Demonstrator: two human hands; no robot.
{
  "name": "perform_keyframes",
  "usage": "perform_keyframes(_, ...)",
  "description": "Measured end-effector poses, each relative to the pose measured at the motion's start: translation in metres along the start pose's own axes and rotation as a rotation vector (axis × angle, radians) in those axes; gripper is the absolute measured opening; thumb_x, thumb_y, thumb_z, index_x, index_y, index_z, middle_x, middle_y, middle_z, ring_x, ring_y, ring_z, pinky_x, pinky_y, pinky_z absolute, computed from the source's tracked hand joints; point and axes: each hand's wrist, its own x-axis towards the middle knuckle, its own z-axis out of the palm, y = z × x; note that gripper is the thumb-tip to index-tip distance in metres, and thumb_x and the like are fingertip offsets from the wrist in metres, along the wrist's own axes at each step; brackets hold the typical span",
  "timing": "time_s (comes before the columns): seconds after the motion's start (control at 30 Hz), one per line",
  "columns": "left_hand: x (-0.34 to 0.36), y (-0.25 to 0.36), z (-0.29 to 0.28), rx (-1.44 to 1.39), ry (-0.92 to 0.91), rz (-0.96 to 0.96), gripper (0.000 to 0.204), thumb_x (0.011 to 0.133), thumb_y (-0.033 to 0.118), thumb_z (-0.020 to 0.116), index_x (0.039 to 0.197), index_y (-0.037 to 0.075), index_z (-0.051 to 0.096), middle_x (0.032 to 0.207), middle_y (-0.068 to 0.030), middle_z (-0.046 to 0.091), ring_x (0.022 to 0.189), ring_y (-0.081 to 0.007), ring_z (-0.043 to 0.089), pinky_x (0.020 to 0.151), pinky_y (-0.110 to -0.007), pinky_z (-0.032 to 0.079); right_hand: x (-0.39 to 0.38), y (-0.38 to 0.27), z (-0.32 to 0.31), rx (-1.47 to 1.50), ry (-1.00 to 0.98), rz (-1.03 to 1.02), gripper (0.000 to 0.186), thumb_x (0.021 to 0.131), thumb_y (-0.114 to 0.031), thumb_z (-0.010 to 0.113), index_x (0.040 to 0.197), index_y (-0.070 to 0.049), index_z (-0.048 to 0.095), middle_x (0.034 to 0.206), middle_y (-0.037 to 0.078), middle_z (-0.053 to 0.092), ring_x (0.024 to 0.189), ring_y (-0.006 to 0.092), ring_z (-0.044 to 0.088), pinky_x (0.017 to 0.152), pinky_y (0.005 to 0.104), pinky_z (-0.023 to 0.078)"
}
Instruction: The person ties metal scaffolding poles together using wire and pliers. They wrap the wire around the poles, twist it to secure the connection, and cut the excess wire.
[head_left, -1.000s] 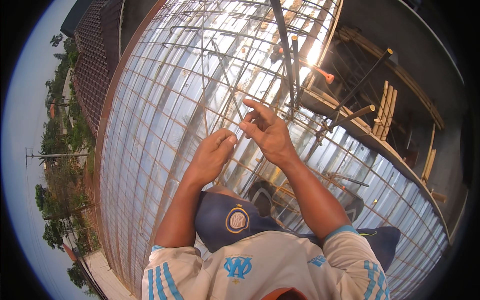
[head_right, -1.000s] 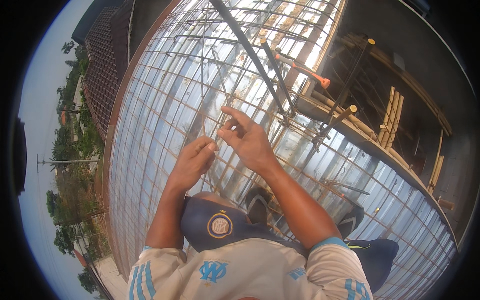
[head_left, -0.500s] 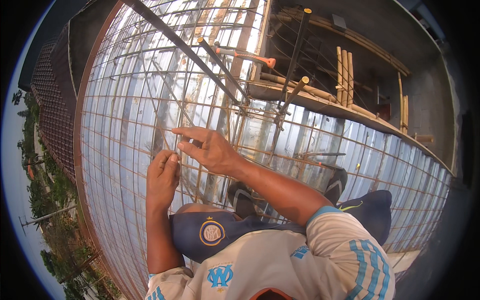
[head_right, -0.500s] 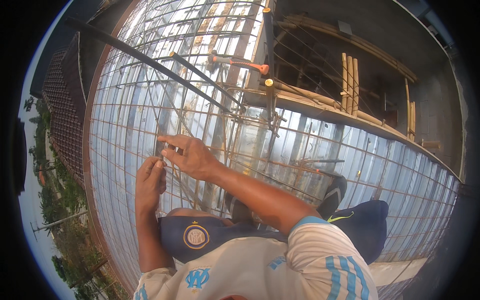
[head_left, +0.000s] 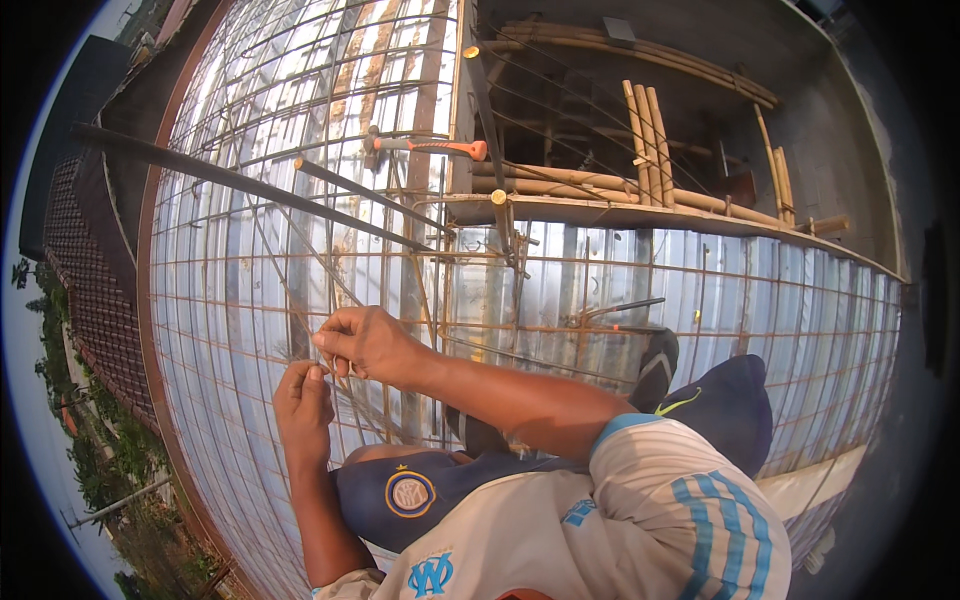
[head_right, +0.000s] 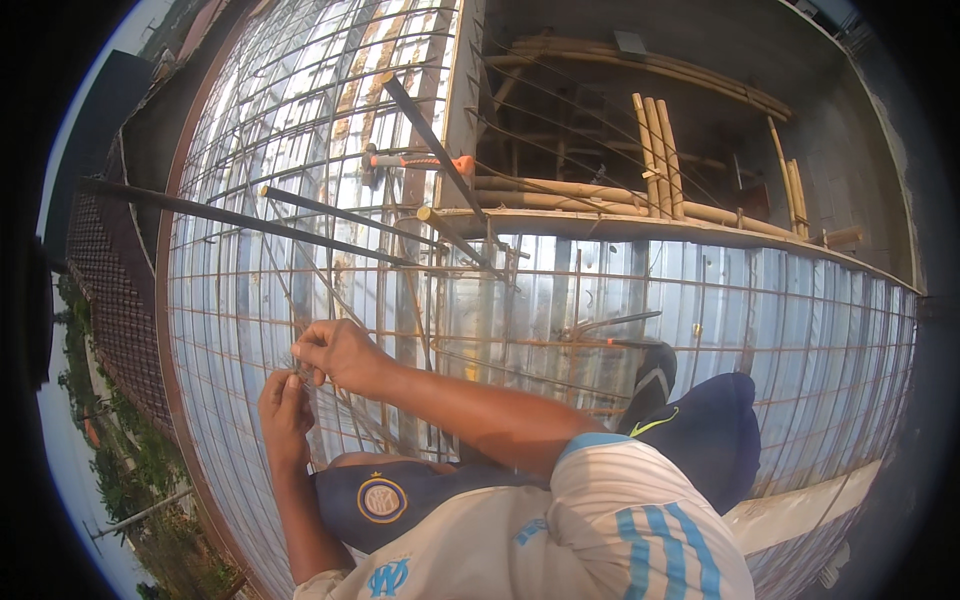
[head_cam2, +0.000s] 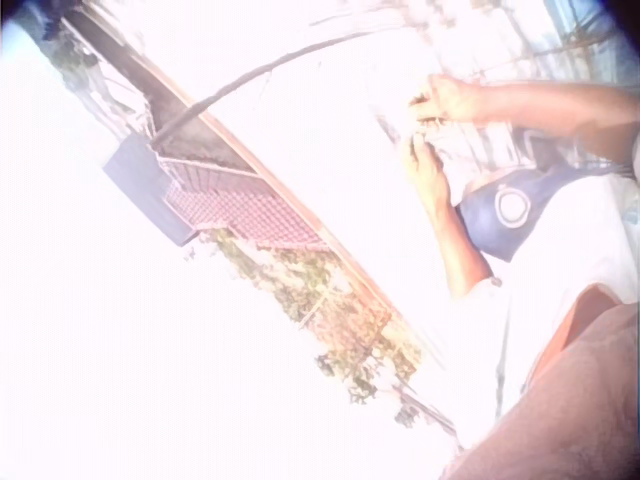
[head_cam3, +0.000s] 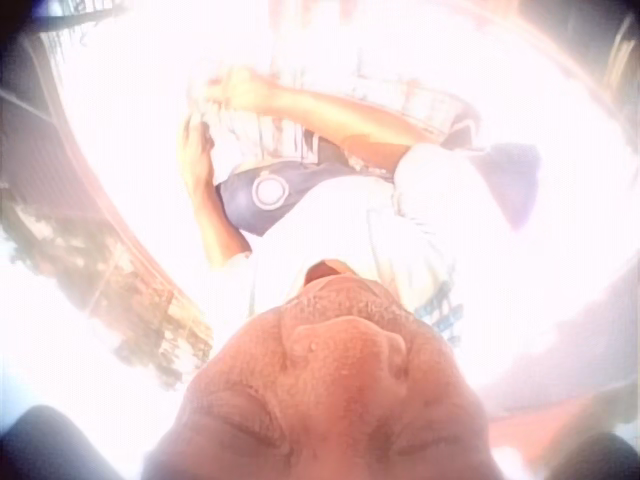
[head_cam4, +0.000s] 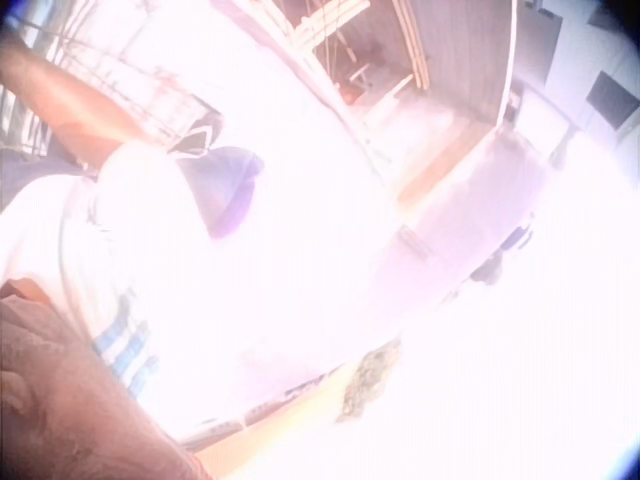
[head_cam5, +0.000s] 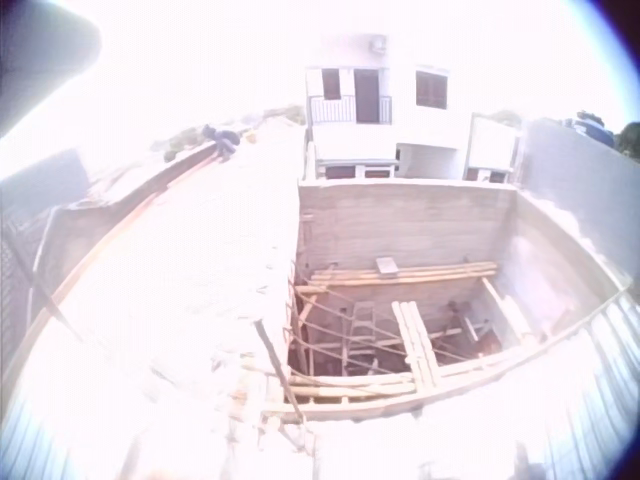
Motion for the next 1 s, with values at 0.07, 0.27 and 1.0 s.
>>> perform_keyframes(0.07,0.003,-0.001,0.001,-0.007,0.025,-0.004,0.02,0.094,0.023,0.054,0.091,0.004,0.055,0.06,0.0056,0.039,0.047,-0.0019,0.031,0.041,-0.02,0.023,0.001,-0.001,0.0,0.013,0.018,0.028,0.024,0.092,-0.023,0.059,0.089,0.0,0.064,0.063,0.005,0.058,0.054,0.0088,0.053,0.048,0.025,0.041)
perform_keyframes(0.27,0.006,0.001,0.005,0.081,0.015,-0.06,0.022,0.094,0.025,0.055,0.093,0.003,0.058,0.057,0.0067,0.038,0.045,-0.0017,0.029,0.039,-0.02,0.022,0.005,0.004,-0.016,-0.418,0.024,-0.469,0.022,0.087,-0.02,0.064,0.089,0.001,0.066,0.084,0.012,0.062,0.072,0.0222,0.059,0.066,0.0354,0.046)
perform_keyframes(1.0,0.006,-0.012,-0.004,-0.139,0.053,-0.091,0.019,0.093,0.025,0.056,0.09,0.006,0.056,0.052,0.0091,0.03,0.039,-0.0018,0.024,0.036,-0.021,0.02,0.003,0.014,-0.017,-0.866,-0.021,-0.68,0.021,0.081,-0.017,0.067,0.097,-0.005,0.061,0.087,0.014,0.06,0.076,0.0369,0.06,0.064,0.0422,0.048)
